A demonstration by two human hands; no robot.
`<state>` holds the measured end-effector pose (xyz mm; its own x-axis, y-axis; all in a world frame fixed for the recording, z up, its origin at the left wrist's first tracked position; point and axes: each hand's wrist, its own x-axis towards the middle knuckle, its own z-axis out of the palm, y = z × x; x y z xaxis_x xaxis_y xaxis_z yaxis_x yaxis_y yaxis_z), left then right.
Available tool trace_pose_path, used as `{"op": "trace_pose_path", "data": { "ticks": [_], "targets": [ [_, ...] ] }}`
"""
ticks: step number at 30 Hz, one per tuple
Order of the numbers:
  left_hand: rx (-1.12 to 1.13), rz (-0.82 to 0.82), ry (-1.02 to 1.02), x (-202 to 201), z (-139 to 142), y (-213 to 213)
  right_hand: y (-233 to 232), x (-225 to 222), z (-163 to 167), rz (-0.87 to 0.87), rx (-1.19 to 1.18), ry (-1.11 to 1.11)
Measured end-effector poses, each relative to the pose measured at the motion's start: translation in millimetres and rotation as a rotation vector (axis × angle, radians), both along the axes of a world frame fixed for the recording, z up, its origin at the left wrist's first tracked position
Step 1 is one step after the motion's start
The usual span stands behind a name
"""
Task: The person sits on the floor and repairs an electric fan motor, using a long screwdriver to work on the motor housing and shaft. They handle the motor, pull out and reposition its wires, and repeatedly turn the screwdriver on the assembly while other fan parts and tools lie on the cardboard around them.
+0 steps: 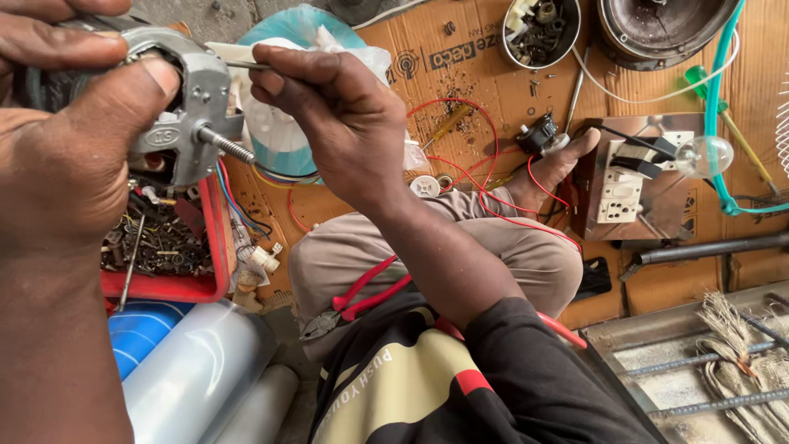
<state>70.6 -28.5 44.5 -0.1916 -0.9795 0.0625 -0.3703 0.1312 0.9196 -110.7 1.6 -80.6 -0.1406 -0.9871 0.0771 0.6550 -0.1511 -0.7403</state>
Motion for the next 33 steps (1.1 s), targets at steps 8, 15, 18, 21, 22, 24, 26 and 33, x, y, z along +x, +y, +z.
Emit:
{"op": "trace_pose_path", "data": {
  "ticks": [8,15,18,21,22,24,26,33],
  "targets": [
    [-0.083,0.022,0.083,4,-10,-2,5,2,-1,-0.113,-0.079,0.424],
    [-0.292,0.071,0.046,-22,-4,-25,-21,-24,15,0.212,0.066,0.259],
    [-0.309,0.114,0.037,-28,2,-26,-28,-27,17,0.232,0.101,0.185],
    [-0.319,0.105,0.010,-23,6,-24,-35,-17,17,0.197,0.178,0.179],
    [-0.318,0.100,0.005,-22,6,-22,-36,-14,17,0.187,0.208,0.175],
    [-0.308,0.104,0.022,-19,5,-20,-38,-10,20,0.201,0.219,0.144],
    [-0.308,0.111,0.022,-18,4,-18,-38,-9,25,0.215,0.248,0.166],
    [-0.369,0.100,0.033,-12,5,-16,-29,11,34,0.104,0.257,0.503]
  ]
}}
